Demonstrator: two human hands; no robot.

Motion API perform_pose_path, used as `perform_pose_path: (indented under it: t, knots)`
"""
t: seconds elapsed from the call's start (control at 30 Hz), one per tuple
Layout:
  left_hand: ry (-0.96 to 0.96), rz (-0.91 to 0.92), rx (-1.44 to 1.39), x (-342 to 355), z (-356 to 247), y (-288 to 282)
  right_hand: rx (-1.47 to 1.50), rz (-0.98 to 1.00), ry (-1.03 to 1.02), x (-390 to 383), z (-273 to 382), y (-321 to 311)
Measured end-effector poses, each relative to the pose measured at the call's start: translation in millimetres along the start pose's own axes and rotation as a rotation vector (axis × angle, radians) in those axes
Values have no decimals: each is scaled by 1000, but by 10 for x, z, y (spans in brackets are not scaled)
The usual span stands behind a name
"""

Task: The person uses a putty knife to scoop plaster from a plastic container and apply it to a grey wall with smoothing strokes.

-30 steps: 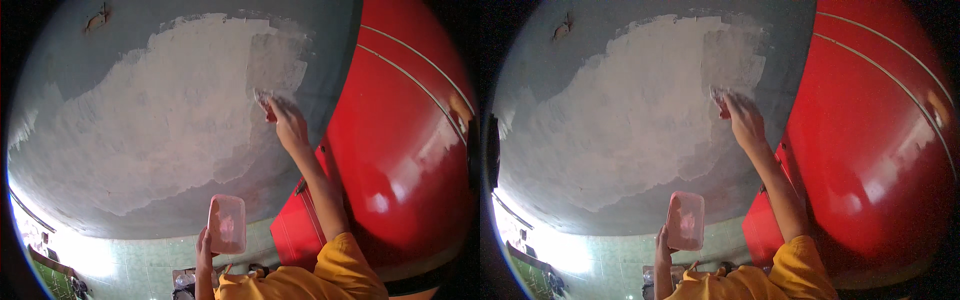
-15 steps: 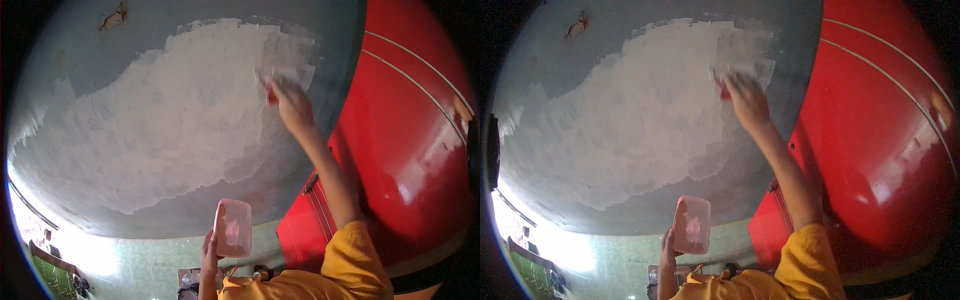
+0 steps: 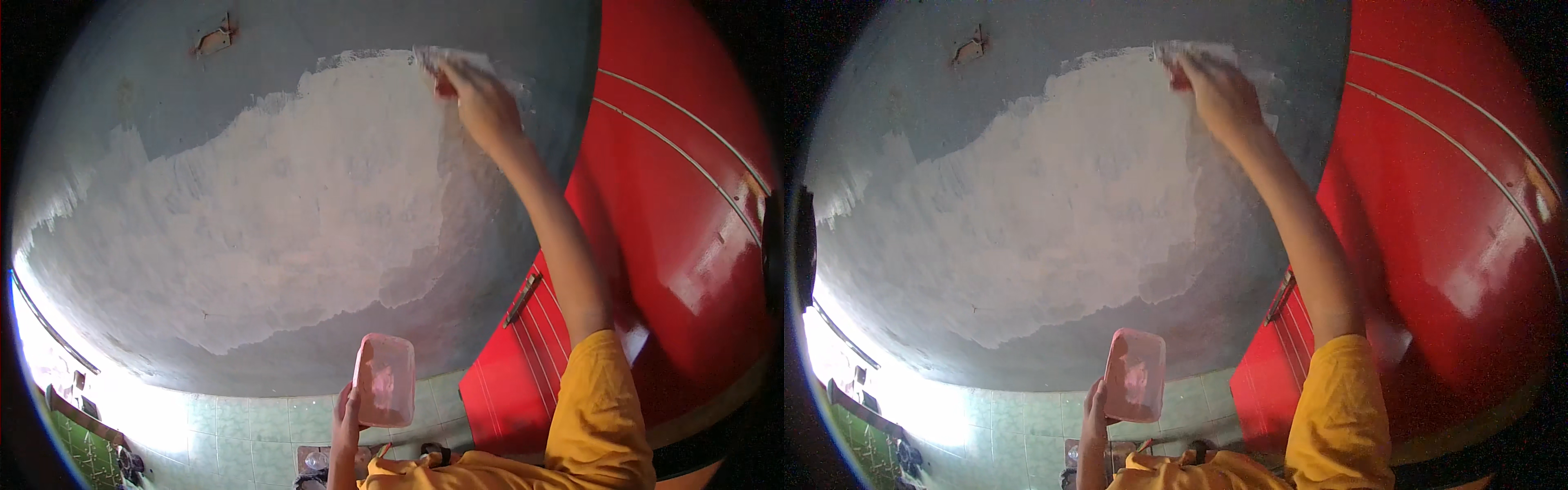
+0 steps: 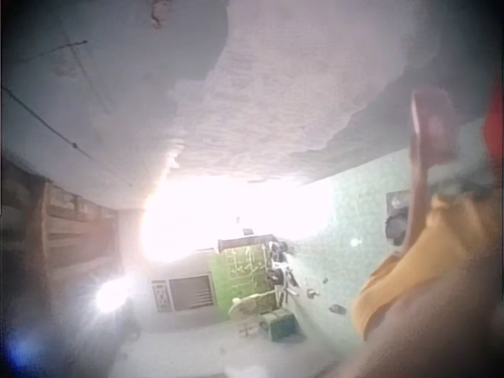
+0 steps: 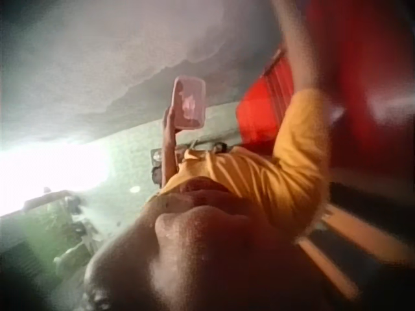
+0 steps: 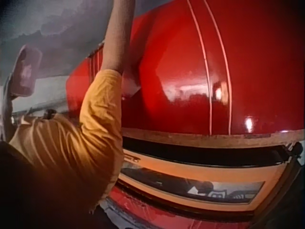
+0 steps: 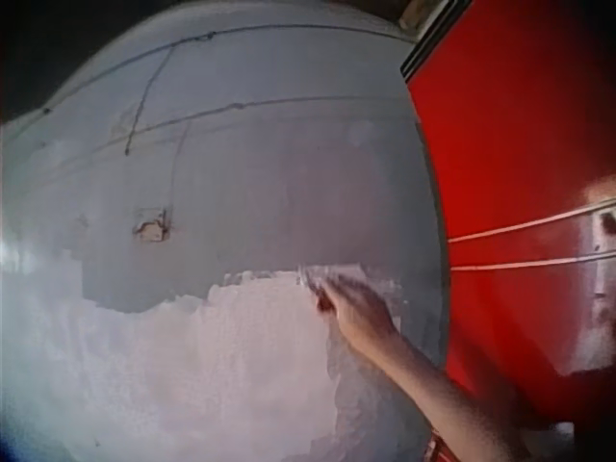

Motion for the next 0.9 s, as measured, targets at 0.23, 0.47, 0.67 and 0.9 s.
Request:
perform_pose_path:
  t: [0.23, 0.47, 0.67, 0.9]
  knots:
    - [-5, -28, -36, -12, 143, -104, 16, 117, -32, -1549, 525, 681]
    - [-21, -60, 17, -13, 86, -123, 8, 40, 182, -667, -38, 74]
    - [-44, -28, 11, -34, 5, -82, -42, 111, 29, -1635, 151, 881]
    - [-81, -35, 13, 102, -32, -12, 125, 196, 150, -1720, 391, 657]
Point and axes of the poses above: each hand's wrist, its own x-axis towards the middle knuckle, its own y-axis out of the palm, z = x × y, the point moved 1 cm from there along x, towards the middle knuckle, and after that the axes turned 12 degrees about z, right-handed, at the moved point
